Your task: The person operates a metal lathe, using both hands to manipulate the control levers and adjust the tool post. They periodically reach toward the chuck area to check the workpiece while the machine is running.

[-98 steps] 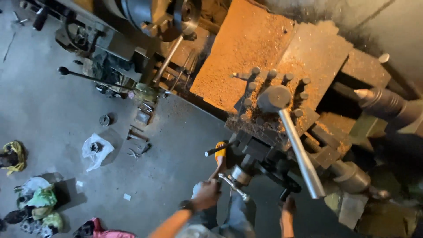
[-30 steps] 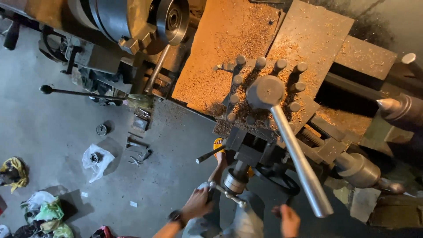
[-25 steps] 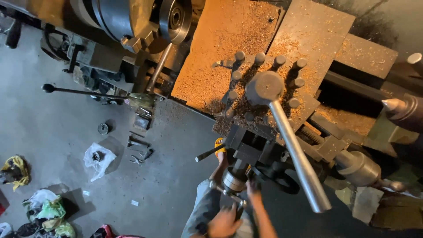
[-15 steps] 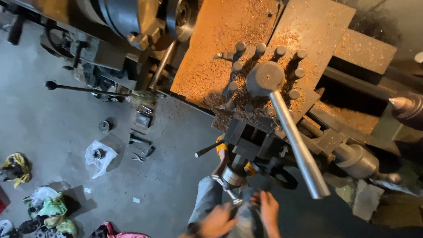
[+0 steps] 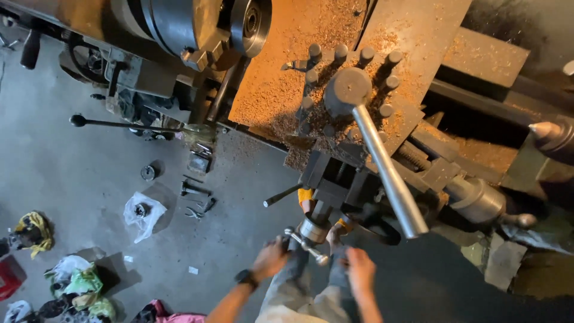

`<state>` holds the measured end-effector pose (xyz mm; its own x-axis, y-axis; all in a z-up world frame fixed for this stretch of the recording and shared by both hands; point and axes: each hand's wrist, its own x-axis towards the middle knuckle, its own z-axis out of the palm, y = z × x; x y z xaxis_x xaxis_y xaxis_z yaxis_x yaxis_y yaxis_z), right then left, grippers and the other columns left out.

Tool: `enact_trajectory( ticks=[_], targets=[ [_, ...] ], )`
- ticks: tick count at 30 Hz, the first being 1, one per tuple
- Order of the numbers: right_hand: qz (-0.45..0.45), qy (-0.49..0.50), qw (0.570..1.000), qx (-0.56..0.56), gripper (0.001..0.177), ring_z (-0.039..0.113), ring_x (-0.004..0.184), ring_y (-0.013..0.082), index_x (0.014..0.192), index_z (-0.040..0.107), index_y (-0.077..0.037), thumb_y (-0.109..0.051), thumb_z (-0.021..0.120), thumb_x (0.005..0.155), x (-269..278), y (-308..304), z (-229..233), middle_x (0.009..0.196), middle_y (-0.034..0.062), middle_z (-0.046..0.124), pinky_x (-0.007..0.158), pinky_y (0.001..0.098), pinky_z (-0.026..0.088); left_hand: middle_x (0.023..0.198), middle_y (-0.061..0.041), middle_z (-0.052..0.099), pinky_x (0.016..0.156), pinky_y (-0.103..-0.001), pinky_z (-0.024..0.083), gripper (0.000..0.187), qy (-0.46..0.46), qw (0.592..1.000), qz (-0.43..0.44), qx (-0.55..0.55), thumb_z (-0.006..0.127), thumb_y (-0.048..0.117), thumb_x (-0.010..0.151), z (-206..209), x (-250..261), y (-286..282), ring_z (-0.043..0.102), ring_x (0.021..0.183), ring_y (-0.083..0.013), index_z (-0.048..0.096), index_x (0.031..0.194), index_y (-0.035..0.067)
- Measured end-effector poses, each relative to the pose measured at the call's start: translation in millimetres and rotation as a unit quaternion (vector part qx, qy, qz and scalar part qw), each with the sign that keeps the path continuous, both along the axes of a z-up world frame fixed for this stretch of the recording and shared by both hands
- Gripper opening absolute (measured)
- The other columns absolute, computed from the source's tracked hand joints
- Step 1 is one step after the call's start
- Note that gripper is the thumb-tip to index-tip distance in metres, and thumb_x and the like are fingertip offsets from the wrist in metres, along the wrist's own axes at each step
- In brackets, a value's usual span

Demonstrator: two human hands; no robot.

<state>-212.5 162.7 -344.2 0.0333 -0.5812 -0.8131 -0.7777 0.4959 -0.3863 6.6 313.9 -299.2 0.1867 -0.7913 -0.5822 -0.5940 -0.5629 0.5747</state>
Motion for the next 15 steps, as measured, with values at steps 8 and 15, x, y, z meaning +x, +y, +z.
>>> enact_trajectory(
  ticks=[8, 15],
  targets=[
    [-0.035, 0.055, 0.998, -0.001, 0.050, 0.056, 0.094, 0.0432, 0.097, 0.067, -0.001, -0.046, 0.052, 0.082, -67.5, -20.1, -93.9, 0.098, 0.0236, 0.065, 0.081, 0.0424, 0.041, 0.085, -0.017, 0.051, 0.057, -0.046, 0.042, 0.030, 0.045, 0.982, 0.093, 0.161, 0.053, 0.036, 0.086, 46.2, 16.9, 15.1, 0.054, 0.068, -0.0322, 0.040, 0.092, 0.010],
    [-0.102, -0.156, 0.980, 0.069, 0.027, 0.059, 0.055, 0.0156, 0.077, 0.069, -0.005, -0.028, 0.055, 0.081, 59.8, 20.7, -72.7, 0.066, 0.0072, 0.065, 0.055, 0.0293, 0.050, 0.073, -0.016, 0.058, 0.060, -0.042, 0.040, 0.049, 0.082, 0.962, 0.059, 0.253, 0.035, 0.051, 0.091, -29.2, -23.0, -18.0, 0.054, 0.065, -0.0311, 0.055, 0.078, 0.007]
  ],
)
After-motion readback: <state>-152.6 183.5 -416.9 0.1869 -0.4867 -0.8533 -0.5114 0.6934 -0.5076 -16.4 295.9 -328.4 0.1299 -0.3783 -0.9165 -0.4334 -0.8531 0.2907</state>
